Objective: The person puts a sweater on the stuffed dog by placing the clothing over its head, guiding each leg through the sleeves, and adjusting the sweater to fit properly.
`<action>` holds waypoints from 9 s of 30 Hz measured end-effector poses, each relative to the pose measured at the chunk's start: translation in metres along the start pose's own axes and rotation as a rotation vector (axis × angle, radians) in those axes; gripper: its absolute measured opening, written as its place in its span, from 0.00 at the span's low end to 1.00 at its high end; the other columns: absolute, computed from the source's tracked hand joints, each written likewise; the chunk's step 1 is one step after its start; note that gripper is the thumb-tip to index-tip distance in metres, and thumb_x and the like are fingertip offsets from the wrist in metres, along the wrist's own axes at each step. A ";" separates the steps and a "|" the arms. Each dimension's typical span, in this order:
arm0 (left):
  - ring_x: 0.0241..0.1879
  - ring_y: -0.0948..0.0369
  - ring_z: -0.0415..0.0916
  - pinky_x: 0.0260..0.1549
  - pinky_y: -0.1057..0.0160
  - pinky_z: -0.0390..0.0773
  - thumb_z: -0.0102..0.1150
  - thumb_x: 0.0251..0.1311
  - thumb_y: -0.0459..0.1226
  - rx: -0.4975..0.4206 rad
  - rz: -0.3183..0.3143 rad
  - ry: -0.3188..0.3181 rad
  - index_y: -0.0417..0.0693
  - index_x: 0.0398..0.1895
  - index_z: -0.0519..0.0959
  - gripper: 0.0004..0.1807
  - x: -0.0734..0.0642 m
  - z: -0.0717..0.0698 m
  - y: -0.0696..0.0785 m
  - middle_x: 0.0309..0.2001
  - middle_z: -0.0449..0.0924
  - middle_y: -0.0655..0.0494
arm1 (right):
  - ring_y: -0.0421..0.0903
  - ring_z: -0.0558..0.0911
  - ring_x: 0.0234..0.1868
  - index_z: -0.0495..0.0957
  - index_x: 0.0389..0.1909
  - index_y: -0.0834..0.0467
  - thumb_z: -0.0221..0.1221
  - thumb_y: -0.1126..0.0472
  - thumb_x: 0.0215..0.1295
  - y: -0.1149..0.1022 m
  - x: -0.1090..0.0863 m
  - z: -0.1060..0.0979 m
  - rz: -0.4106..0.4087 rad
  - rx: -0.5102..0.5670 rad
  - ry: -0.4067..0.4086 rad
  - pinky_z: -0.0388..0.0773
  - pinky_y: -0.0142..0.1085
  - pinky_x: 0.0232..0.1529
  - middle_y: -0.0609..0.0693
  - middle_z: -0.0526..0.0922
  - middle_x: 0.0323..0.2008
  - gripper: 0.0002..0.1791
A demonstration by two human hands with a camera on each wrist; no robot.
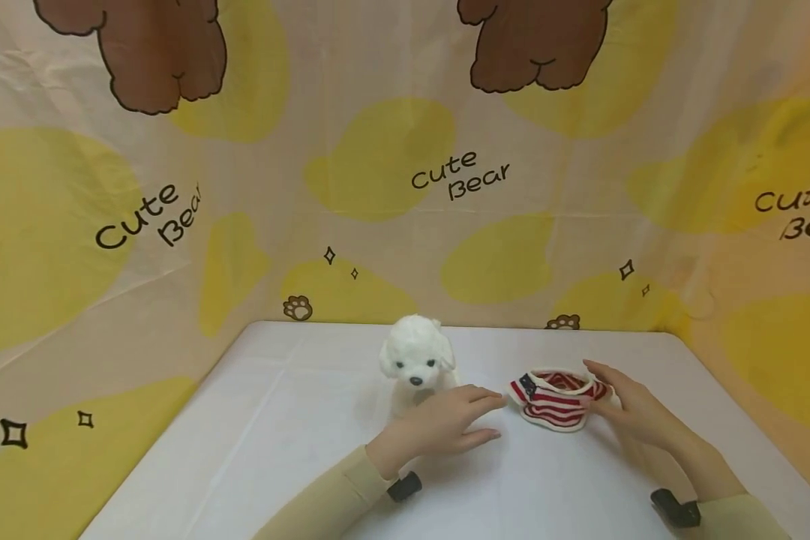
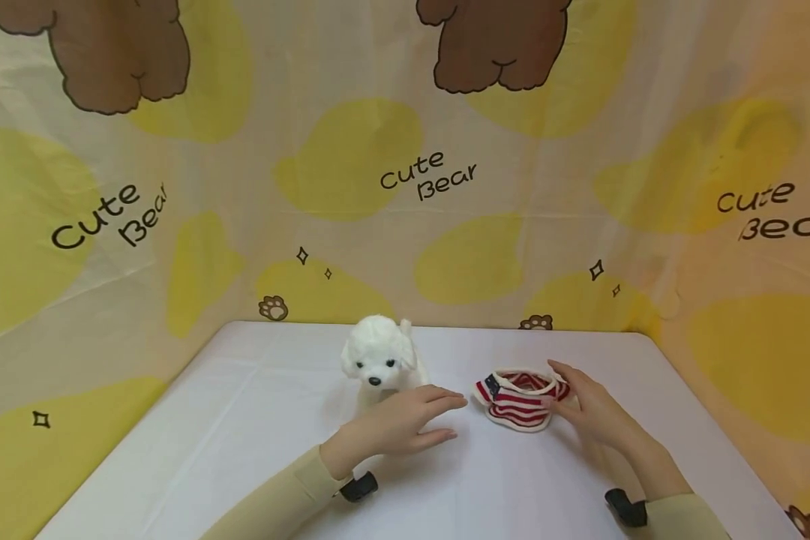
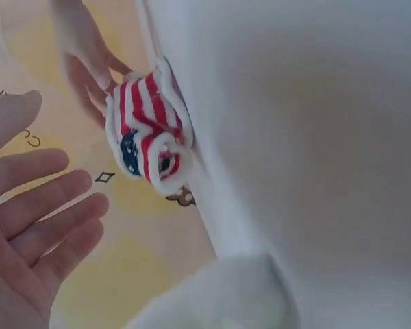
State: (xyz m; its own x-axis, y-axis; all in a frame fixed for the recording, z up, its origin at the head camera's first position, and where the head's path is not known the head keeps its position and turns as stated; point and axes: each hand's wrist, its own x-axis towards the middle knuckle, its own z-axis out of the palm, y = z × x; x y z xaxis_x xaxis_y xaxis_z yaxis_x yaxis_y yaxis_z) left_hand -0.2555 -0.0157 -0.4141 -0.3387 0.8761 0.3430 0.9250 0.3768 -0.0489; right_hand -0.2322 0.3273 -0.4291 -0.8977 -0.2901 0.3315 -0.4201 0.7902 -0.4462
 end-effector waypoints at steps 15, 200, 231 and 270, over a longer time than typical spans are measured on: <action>0.59 0.63 0.70 0.59 0.69 0.67 0.55 0.64 0.50 -0.149 -0.398 -0.027 0.51 0.63 0.69 0.26 0.081 0.044 -0.006 0.59 0.74 0.58 | 0.58 0.81 0.44 0.64 0.62 0.66 0.64 0.64 0.58 0.011 0.002 -0.001 -0.025 -0.003 0.042 0.79 0.51 0.42 0.61 0.82 0.46 0.31; 0.42 0.60 0.77 0.51 0.60 0.77 0.58 0.61 0.35 -1.434 -1.041 0.615 0.42 0.35 0.77 0.05 -0.077 -0.054 -0.062 0.38 0.76 0.54 | 0.49 0.86 0.36 0.82 0.35 0.68 0.61 0.60 0.61 -0.189 0.116 0.065 0.349 0.791 -0.025 0.82 0.37 0.40 0.56 0.87 0.32 0.12; 0.37 0.61 0.69 0.43 0.61 0.69 0.53 0.48 0.22 -1.362 -0.817 0.579 0.47 0.16 0.70 0.13 -0.096 -0.027 -0.074 0.28 0.72 0.59 | 0.37 0.77 0.25 0.76 0.17 0.62 0.65 0.71 0.46 -0.161 0.098 0.093 0.103 0.600 0.101 0.76 0.27 0.28 0.51 0.80 0.27 0.07; 0.48 0.56 0.73 0.47 0.60 0.75 0.54 0.61 0.30 -0.836 -1.048 0.817 0.38 0.48 0.73 0.12 -0.082 -0.058 -0.072 0.47 0.76 0.45 | 0.49 0.85 0.36 0.80 0.37 0.61 0.60 0.65 0.60 -0.161 0.107 0.063 0.141 0.363 0.229 0.82 0.39 0.37 0.54 0.86 0.34 0.06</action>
State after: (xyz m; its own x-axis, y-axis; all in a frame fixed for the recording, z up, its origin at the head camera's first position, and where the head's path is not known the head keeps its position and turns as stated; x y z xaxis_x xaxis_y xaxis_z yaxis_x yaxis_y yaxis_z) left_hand -0.2841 -0.1325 -0.3842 -0.9415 -0.1566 0.2985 0.2700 0.1798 0.9459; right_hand -0.2688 0.1349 -0.3746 -0.9141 -0.0341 0.4041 -0.3520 0.5613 -0.7490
